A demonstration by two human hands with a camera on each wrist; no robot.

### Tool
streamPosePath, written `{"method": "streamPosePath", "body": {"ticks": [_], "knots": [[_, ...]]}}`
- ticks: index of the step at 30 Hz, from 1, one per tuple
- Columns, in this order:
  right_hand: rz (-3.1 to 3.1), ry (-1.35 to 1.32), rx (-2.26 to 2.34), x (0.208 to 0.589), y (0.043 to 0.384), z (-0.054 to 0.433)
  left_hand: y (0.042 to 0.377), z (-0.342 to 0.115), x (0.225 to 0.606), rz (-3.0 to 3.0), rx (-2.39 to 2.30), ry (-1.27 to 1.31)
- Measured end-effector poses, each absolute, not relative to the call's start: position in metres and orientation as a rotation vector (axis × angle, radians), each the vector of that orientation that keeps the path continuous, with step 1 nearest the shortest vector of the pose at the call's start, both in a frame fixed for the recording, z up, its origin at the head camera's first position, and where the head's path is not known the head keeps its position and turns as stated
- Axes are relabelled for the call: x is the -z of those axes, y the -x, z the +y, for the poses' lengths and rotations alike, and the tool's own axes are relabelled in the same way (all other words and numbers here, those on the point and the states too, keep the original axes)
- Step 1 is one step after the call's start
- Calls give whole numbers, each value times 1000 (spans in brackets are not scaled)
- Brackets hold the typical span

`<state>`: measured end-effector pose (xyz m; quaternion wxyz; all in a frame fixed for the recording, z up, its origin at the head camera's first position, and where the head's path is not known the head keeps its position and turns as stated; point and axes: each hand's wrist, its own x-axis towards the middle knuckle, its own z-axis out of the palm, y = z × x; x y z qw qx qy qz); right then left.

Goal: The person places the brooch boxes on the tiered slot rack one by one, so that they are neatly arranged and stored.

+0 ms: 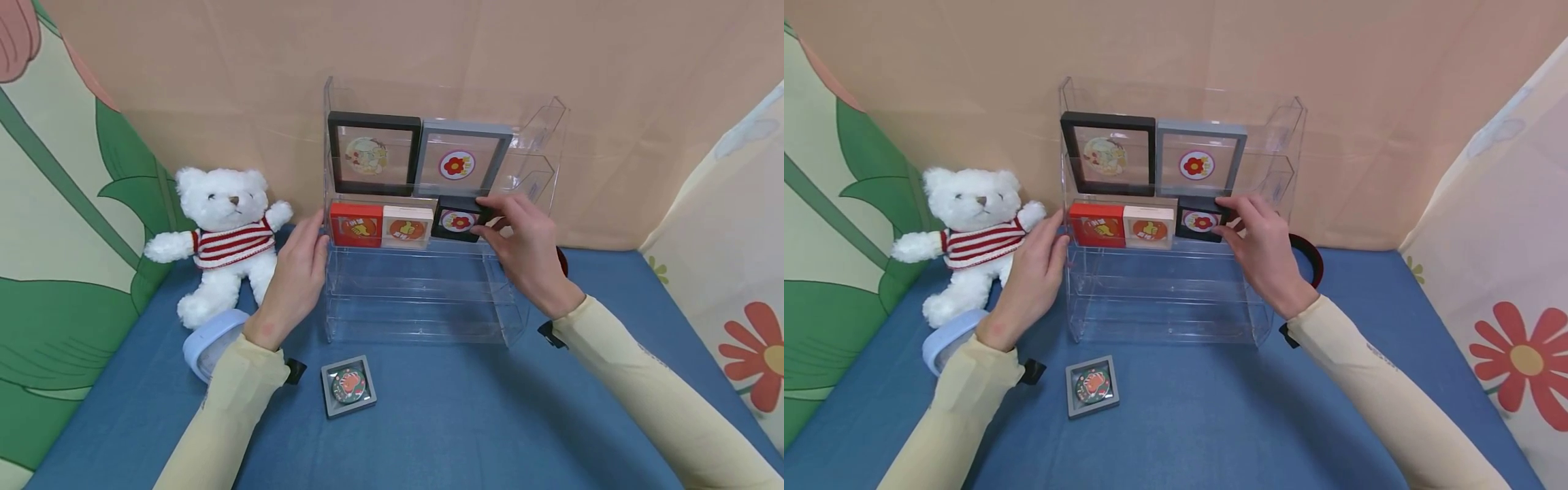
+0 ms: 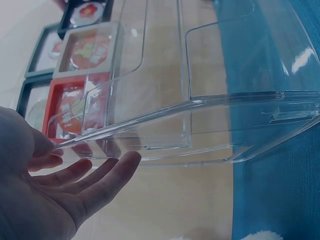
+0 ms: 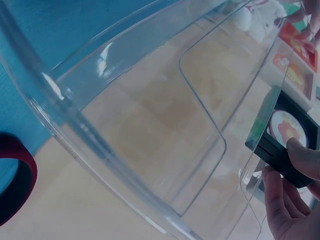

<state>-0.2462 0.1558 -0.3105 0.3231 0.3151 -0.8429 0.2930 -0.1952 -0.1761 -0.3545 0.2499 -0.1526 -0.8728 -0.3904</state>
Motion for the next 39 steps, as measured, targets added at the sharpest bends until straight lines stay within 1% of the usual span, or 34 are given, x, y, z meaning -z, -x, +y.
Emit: {"method": "streamPosePath", "body": {"ticks": [39], "knots": [[-2367,-856,-652,316,242,156,194,-175,355,-2392,1060,408]]}}
